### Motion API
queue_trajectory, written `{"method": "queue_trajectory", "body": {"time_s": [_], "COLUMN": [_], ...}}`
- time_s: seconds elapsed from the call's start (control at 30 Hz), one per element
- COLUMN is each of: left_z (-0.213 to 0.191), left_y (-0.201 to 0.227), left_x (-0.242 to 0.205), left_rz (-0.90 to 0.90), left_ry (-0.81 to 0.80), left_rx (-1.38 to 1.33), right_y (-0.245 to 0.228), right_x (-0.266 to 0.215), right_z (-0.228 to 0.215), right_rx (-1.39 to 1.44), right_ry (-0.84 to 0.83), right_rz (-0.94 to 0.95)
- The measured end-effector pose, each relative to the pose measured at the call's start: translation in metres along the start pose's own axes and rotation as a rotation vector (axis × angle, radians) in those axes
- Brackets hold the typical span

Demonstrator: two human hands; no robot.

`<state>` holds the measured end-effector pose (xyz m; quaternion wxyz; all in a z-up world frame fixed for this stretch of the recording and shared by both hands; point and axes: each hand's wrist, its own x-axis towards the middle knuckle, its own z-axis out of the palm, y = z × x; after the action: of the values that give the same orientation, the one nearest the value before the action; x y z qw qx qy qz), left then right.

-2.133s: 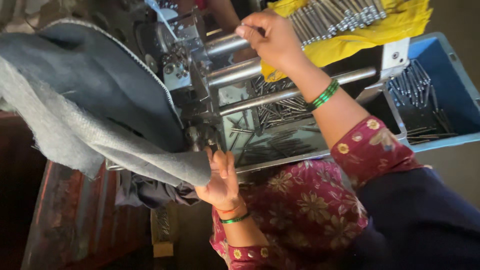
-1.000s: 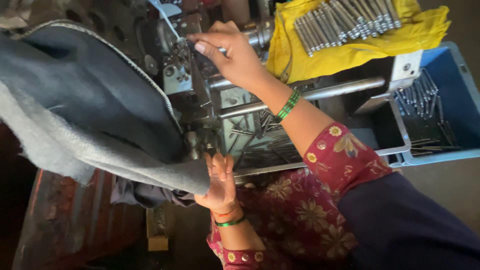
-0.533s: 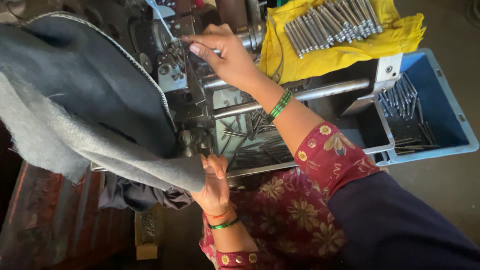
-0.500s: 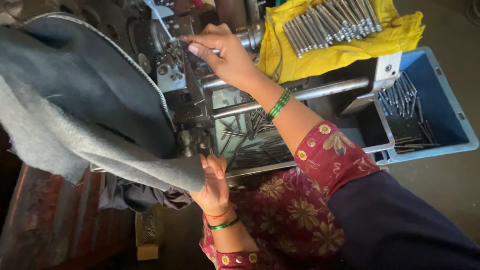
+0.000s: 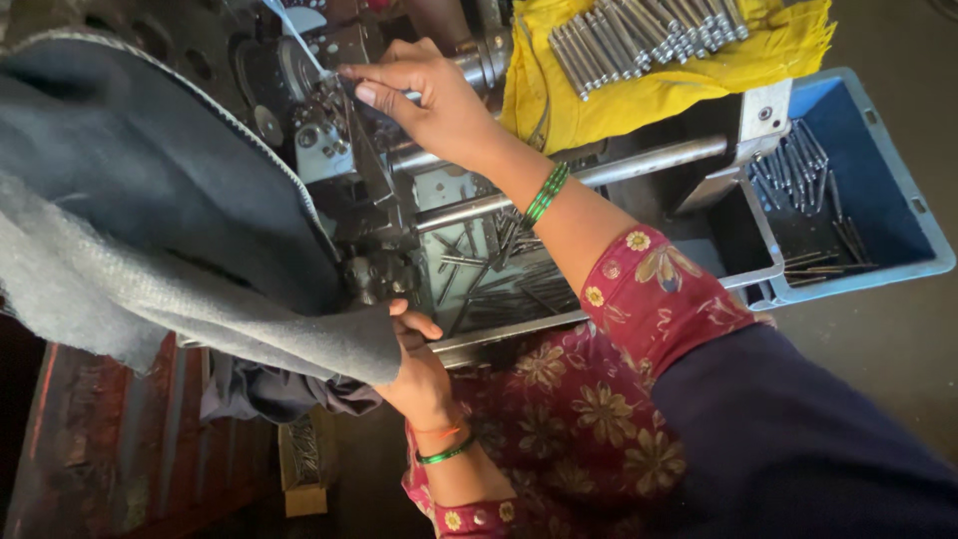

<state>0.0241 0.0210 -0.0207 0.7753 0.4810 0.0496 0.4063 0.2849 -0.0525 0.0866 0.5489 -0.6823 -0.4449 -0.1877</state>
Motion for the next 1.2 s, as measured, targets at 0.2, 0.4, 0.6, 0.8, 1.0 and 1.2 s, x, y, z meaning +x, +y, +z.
{"method": "queue_trajectory", "body": {"time_s": [0.2, 0.4, 0.6, 0.8, 1.0, 1.2], "left_z": [0.0008, -0.003, 0.0036, 0.0046, 0.0036, 0.0033], "left_y": [0.0033, 0.0033, 0.0049, 0.0015, 0.0003, 0.0032], "left_x": [-0.0026, -0.0063, -0.0082, -0.0067, -0.0035, -0.0051], "left_rz": [0.072, 0.023, 0.073, 0.037, 0.091, 0.125], "left_ry": [-0.032, -0.078, -0.154, -0.06, -0.087, -0.086], "left_rx": [0.05, -0.029, -0.081, -0.065, -0.101, 0.107], "right_y": [-0.0021, -0.0016, -0.0049, -0.0068, -0.0082, -0.0007], "right_x": [-0.0007, -0.0018, -0.0021, 0.0002, 0.0001, 0.0036], "right_z": [-0.0009, 0.0006, -0.0031, -0.0031, -0.0025, 0.0047], "right_rx": [0.046, 0.069, 0.008, 0.026, 0.083, 0.144], "right_ry": [-0.019, -0.031, -0.009, -0.043, -0.032, 0.012], "right_rz": [-0.007, 0.013, -0.042, 0.032, 0.072, 0.144]}}
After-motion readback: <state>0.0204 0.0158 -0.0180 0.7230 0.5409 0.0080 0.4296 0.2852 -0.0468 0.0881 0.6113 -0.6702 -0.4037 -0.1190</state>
